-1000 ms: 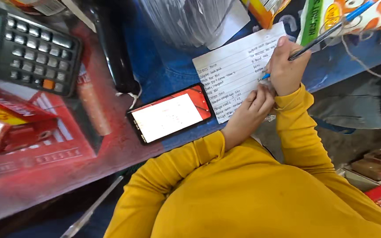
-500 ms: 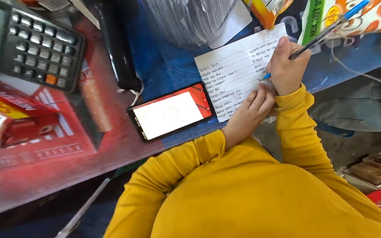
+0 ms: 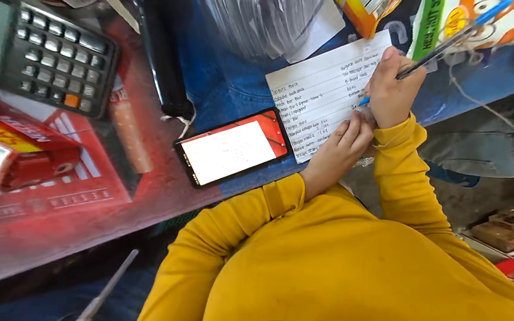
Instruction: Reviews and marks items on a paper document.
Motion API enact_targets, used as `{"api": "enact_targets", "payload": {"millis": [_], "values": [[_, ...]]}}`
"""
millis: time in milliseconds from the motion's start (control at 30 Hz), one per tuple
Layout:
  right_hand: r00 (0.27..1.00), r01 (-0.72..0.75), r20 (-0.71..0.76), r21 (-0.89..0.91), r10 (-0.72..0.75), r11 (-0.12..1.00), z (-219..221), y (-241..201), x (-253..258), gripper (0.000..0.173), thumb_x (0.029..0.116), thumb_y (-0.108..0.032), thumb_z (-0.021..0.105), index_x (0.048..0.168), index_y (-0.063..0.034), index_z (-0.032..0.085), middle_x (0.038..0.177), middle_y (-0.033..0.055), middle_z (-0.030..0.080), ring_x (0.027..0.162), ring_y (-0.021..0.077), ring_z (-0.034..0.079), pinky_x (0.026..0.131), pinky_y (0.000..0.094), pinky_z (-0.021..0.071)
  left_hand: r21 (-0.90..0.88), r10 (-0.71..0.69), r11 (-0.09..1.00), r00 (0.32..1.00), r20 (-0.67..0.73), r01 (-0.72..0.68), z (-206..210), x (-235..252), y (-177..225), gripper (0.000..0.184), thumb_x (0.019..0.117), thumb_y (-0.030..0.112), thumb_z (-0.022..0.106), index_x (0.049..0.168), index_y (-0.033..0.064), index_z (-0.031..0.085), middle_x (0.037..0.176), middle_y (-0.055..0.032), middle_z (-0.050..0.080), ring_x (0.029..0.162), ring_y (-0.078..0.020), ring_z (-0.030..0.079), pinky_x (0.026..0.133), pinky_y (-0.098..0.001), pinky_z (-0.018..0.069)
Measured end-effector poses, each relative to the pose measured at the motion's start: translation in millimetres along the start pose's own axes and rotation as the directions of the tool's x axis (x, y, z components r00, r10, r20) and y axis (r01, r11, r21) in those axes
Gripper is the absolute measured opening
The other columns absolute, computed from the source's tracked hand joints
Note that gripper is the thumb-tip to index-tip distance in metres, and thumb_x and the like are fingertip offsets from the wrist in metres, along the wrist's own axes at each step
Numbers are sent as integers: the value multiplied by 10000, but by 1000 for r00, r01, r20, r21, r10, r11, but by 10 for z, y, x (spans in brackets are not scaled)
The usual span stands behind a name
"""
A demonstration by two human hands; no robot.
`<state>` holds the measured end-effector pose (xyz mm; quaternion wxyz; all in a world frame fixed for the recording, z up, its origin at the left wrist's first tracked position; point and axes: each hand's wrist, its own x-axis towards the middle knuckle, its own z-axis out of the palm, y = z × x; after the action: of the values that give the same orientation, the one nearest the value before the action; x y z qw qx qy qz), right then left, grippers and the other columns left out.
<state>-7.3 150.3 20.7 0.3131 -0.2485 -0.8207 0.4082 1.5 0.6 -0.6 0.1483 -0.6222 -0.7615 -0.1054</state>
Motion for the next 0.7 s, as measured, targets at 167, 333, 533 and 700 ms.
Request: {"api": "enact_targets", "payload": {"millis": [167, 333, 533, 700], "values": [[994, -105, 20, 127, 104, 986, -14, -70, 36, 458, 1055, -96, 400, 622, -242, 412, 480, -168, 431, 398, -59, 423, 405, 151, 368, -10, 10, 1000, 1000, -4, -10, 20, -8, -3, 410, 991, -92, 444, 1382, -37, 554, 1365, -191, 616, 1308, -315, 569, 1107, -323, 399], [993, 112, -23, -62, -114, 992, 44, -20, -32, 414, 1036, -102, 486, 629, -159, 434, 543, -140, 403, 474, -68, 438, 489, 156, 400, -39, -4, 999, 1000, -25, 3, 3, -11, -2, 337, 973, -98, 474, 1284, -54, 598, 1334, -200, 627, 1297, -330, 575, 1093, -342, 411], [977, -208, 131, 413, 168, 887, -99, -33, 115, 499, 1088, -120, 229, 654, -230, 450, 493, -142, 503, 384, -27, 456, 389, 148, 405, -57, 35, 998, 995, 93, -30, -29, 2, -14, 481, 978, -102, 455, 1455, -44, 481, 1461, -211, 534, 1363, -338, 516, 1121, -362, 399], [932, -310, 257, 193, 257, 931, -93, -454, 12, 377, 1132, -128, 218, 930, -61, 530, 738, -60, 552, 620, -40, 572, 616, 109, 511, 0, 40, 999, 995, 96, -41, -49, -3, -14, 478, 977, -87, 464, 1450, -27, 497, 1494, -178, 519, 1383, -314, 501, 1123, -361, 396]]}}
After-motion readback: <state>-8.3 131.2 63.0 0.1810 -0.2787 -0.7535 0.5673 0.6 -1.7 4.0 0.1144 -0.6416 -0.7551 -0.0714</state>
